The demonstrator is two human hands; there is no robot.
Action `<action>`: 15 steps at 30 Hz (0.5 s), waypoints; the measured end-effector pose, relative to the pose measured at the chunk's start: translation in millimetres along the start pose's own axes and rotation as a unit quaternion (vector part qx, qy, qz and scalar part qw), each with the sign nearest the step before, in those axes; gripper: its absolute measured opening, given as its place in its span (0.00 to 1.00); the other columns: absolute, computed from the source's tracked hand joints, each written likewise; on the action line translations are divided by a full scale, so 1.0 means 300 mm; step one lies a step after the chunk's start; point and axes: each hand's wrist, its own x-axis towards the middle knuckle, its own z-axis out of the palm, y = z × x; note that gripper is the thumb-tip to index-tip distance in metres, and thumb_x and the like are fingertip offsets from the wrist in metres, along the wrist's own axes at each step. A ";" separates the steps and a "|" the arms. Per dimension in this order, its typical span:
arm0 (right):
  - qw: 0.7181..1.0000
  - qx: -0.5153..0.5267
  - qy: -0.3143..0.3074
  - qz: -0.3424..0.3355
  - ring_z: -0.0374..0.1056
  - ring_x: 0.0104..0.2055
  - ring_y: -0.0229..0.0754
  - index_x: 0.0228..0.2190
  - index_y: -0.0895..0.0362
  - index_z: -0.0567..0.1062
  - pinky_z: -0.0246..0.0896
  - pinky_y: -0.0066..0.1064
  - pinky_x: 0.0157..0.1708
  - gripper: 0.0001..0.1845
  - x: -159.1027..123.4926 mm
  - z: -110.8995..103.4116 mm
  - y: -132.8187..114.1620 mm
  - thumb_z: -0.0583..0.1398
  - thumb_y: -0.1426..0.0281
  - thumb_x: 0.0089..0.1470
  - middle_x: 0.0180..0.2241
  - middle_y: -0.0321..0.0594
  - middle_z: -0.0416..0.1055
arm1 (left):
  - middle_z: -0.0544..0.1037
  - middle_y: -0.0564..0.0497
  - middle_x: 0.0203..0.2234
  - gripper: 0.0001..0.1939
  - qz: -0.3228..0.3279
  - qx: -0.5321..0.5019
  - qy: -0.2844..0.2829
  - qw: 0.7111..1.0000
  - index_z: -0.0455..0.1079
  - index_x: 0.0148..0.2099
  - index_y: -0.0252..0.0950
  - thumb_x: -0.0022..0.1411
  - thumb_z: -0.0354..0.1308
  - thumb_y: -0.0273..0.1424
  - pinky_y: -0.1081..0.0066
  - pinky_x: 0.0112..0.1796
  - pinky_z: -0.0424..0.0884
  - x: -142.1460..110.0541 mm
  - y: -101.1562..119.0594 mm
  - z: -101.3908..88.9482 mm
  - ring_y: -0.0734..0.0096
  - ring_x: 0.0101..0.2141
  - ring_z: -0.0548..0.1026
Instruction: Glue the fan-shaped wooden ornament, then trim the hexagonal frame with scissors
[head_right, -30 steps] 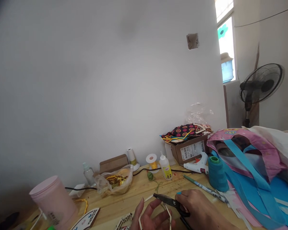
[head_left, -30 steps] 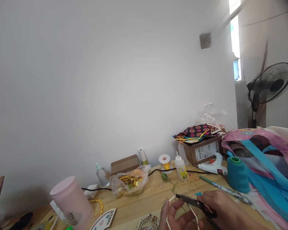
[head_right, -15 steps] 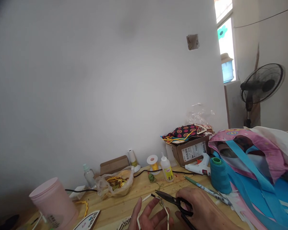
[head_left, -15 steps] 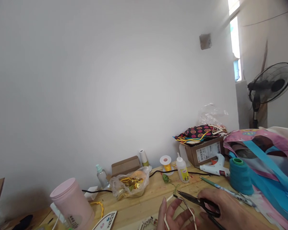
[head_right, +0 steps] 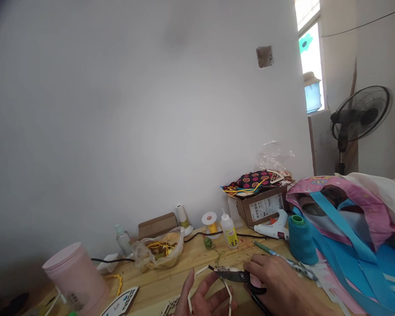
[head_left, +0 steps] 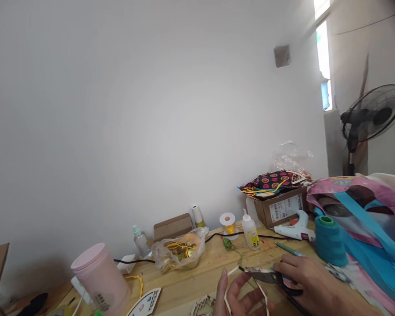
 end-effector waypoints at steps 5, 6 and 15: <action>0.998 -0.009 -0.062 0.025 0.66 0.26 0.40 0.26 0.55 0.72 0.54 0.29 0.24 0.14 -0.002 0.014 -0.015 0.50 0.80 0.48 0.26 0.39 0.71 | 0.80 0.40 0.31 0.28 0.000 -0.001 -0.008 1.000 0.73 0.39 0.35 0.41 0.59 0.51 0.64 0.38 0.62 0.005 -0.003 0.001 0.57 0.32 0.76; 0.998 -0.006 -0.061 0.027 0.66 0.26 0.40 0.26 0.54 0.72 0.53 0.29 0.24 0.14 -0.003 0.018 -0.017 0.50 0.80 0.48 0.25 0.39 0.71 | 0.80 0.41 0.31 0.28 0.000 -0.002 -0.005 1.000 0.73 0.39 0.35 0.41 0.59 0.51 0.64 0.38 0.62 0.006 -0.004 0.002 0.57 0.32 0.76; 0.997 0.050 -0.051 0.027 0.64 0.24 0.39 0.22 0.54 0.69 0.52 0.29 0.23 0.11 -0.012 0.026 -0.024 0.51 0.80 0.46 0.22 0.36 0.70 | 0.79 0.40 0.30 0.25 0.000 -0.005 0.015 1.000 0.72 0.38 0.35 0.45 0.58 0.49 0.60 0.39 0.61 0.007 -0.011 0.003 0.55 0.33 0.76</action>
